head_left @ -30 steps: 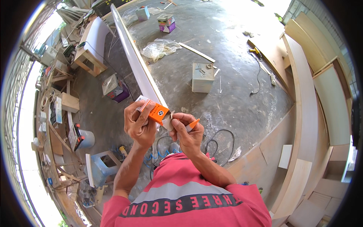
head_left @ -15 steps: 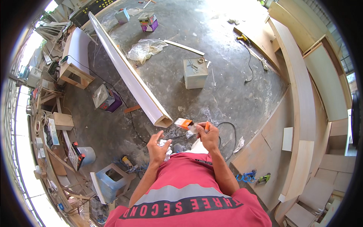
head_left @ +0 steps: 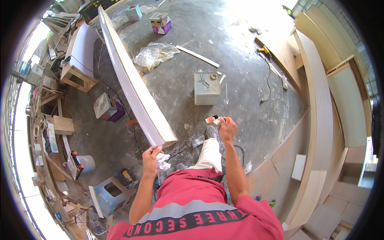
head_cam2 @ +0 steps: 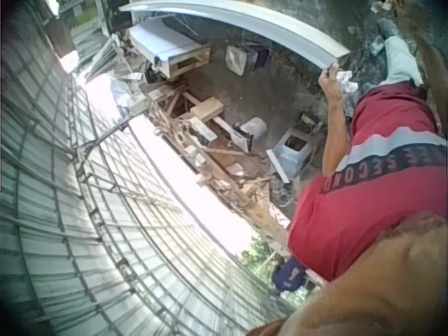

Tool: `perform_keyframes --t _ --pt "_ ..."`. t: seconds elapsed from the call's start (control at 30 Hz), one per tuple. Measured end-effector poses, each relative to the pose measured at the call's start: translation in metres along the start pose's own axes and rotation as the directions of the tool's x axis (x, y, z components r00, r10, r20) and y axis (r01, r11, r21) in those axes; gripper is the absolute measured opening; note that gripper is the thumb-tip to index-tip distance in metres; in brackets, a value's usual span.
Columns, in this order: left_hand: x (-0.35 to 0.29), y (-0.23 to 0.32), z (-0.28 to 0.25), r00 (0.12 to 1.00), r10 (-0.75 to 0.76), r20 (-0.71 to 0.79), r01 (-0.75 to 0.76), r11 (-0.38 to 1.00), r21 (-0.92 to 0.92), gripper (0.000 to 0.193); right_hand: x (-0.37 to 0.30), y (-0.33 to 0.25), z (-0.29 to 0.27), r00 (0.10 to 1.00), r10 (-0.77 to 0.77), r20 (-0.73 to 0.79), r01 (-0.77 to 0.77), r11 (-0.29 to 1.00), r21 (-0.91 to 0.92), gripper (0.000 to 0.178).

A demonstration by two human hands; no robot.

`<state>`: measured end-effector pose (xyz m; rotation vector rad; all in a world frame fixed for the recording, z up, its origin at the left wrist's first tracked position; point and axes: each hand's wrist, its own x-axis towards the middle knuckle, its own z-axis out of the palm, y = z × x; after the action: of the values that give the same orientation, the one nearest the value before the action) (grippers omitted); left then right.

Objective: The person wipes a long white curved panel with a cloth, then opens a small orange glue box and applies glue along the panel's edge using a glue bottle. The person works in a workshop with scattered tools and materials.

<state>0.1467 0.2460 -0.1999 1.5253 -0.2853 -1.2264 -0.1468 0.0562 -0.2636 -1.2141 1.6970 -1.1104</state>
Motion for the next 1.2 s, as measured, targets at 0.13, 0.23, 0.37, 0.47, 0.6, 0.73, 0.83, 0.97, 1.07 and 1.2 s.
perform_keyframes --t 0.13,0.23,0.37,0.47,0.6,0.73,0.83,0.97,1.07,1.2 --pt "0.022 0.011 0.055 0.998 0.021 -0.058 -0.021 1.000 0.005 0.023 0.101 -0.004 0.036 0.996 -0.061 0.060 0.059 0.997 0.040 0.023" --pt "0.030 0.017 0.098 0.993 0.014 -0.114 -0.014 1.000 0.000 0.021 0.166 -0.009 0.061 0.992 -0.080 0.094 0.075 0.996 0.046 0.024" --pt "0.035 0.029 0.149 0.983 0.012 -0.183 0.002 0.997 0.075 0.022 0.211 0.000 0.073 0.975 0.043 0.220 -0.030 0.998 -0.061 0.029" --pt "0.040 0.036 0.192 0.983 0.021 -0.182 -0.003 0.995 0.095 0.024 0.226 0.028 0.052 0.941 0.109 0.319 -0.092 0.993 -0.067 0.029" --pt "0.062 0.053 0.243 0.991 0.083 -0.102 -0.063 0.981 0.185 0.022 0.220 0.021 0.010 0.906 0.175 0.386 -0.212 0.976 0.056 0.024" --pt "0.088 0.071 0.283 0.991 0.130 0.011 -0.129 0.960 0.250 0.020 0.195 -0.016 -0.012 0.847 0.245 0.473 -0.342 0.931 0.131 0.016" --pt "0.102 0.087 0.306 0.979 0.173 0.107 -0.197 0.933 0.302 0.020 0.177 -0.056 -0.019 0.780 0.186 0.597 -0.367 0.909 0.197 0.013" --pt "0.105 0.098 0.326 0.941 0.280 0.191 -0.328 0.894 0.307 0.024 0.173 -0.095 -0.014 0.722 0.050 0.690 -0.192 0.973 0.131 0.010" --pt "0.111 0.099 0.326 0.910 0.354 0.215 -0.399 0.888 0.230 0.028 0.172 -0.112 -0.004 0.701 -0.159 0.695 0.140 0.987 0.085 0.015" --pt "0.117 0.102 0.316 0.904 0.395 0.166 -0.424 0.880 0.213 0.029 0.174 -0.136 0.014 0.634 -0.200 0.747 0.293 0.956 0.008 0.024"
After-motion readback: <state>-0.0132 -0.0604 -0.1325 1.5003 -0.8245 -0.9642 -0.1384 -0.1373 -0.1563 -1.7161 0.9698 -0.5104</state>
